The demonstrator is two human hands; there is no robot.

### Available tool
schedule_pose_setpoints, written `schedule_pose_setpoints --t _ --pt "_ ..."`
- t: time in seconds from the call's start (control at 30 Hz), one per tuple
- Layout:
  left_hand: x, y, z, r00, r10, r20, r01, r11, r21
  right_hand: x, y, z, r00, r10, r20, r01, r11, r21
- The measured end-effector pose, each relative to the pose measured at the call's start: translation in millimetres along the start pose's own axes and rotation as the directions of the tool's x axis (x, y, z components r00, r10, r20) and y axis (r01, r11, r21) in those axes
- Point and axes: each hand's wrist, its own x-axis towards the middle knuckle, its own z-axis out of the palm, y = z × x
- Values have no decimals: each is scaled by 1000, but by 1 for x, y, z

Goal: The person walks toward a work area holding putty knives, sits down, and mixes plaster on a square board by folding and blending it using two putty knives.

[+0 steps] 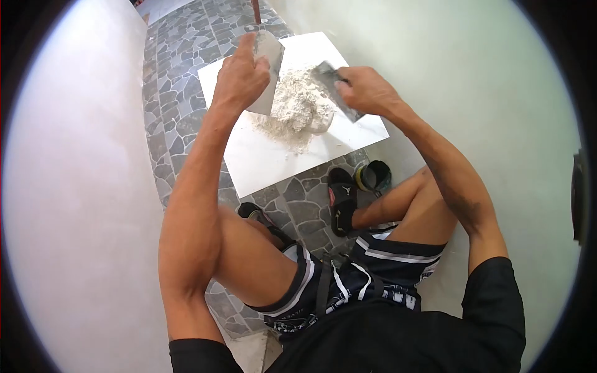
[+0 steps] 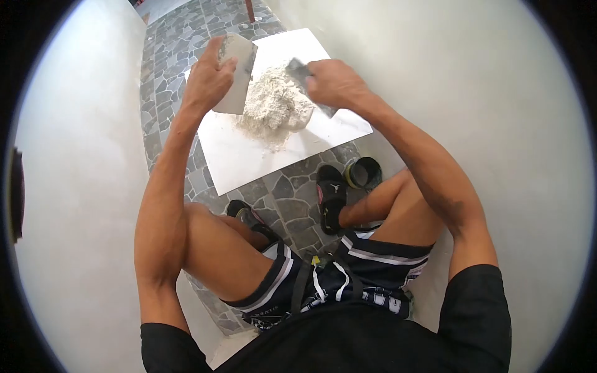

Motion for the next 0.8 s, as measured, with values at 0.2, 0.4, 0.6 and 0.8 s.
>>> schedule_pose_setpoints --t 0.2,0.4,0.6,0.8 --pt "-3 2 -6 999 35 -19 -36 999 -38 -56 73 36 756 512 408 -581 237 778" --pt "-4 12 -8 999 47 -2 -47 997 -60 -78 44 73 659 615 433 -508 -61 859" --pt "-5 10 0 994 107 -15 -108 994 -24 -45 15 89 716 567 406 -411 -128 903" --pt "-6 12 14 986 153 71 -154 988 3 -25 1 68 746 564 355 -398 -50 916"
